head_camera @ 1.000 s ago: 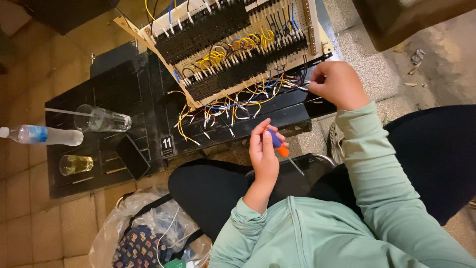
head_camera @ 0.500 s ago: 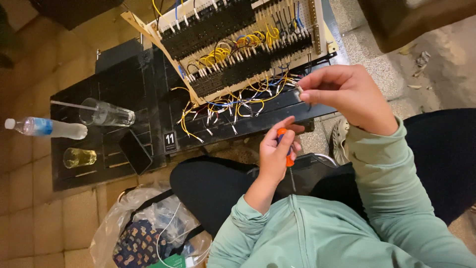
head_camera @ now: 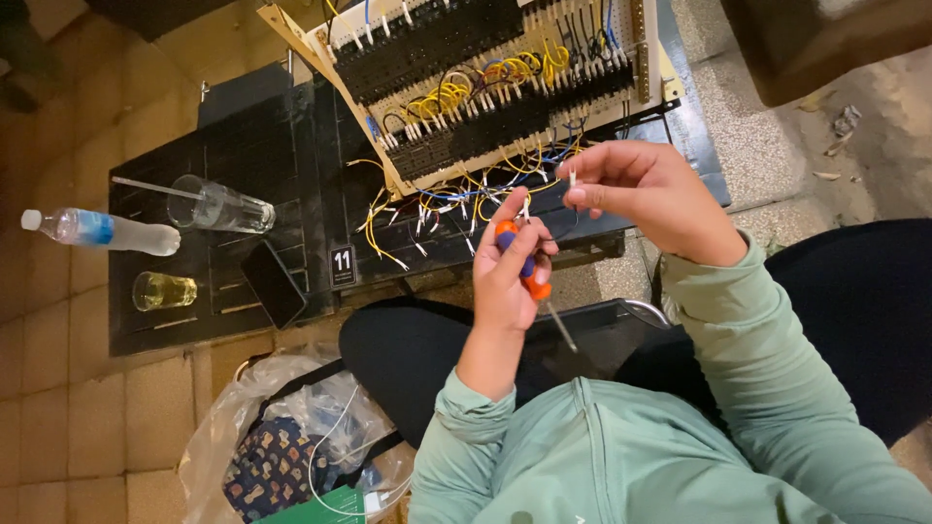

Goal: The person uses a screwdriver to connect and secure various colored wires into a terminal block on an electrical panel. They repeatedly insert wire ends into the terminals and tighten the screws to hold them in place.

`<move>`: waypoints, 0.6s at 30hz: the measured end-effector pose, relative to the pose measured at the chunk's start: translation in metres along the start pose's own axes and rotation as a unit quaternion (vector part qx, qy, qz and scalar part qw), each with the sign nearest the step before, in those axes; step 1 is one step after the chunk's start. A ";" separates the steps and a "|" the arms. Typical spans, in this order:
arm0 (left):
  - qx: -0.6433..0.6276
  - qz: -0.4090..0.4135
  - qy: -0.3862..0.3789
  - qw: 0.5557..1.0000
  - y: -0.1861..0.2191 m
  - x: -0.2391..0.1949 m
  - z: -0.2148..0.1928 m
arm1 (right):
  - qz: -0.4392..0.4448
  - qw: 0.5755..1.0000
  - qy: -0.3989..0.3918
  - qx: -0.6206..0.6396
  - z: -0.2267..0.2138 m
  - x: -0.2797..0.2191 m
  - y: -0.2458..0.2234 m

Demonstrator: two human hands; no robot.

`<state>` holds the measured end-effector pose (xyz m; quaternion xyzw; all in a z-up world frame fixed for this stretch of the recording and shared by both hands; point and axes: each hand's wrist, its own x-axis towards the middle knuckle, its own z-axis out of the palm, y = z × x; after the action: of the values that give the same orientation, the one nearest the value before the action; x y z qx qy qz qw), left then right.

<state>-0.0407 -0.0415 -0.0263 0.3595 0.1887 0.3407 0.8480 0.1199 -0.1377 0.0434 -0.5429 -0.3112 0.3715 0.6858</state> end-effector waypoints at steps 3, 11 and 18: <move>0.042 0.009 -0.055 0.998 0.006 -0.002 -0.012 | -0.013 1.000 0.006 -0.001 0.002 0.001 0.003; 0.030 0.149 0.103 0.983 0.008 0.006 -0.018 | -0.069 0.996 -0.050 -0.017 0.016 0.001 0.006; 0.253 0.296 -0.075 0.918 0.026 -0.019 0.012 | -0.110 0.993 0.003 -0.040 0.018 0.000 0.012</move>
<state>-0.0582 -0.0479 0.0023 0.6265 0.0892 0.4891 0.6003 0.1030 -0.1275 0.0358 -0.5335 -0.3819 0.2797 0.7010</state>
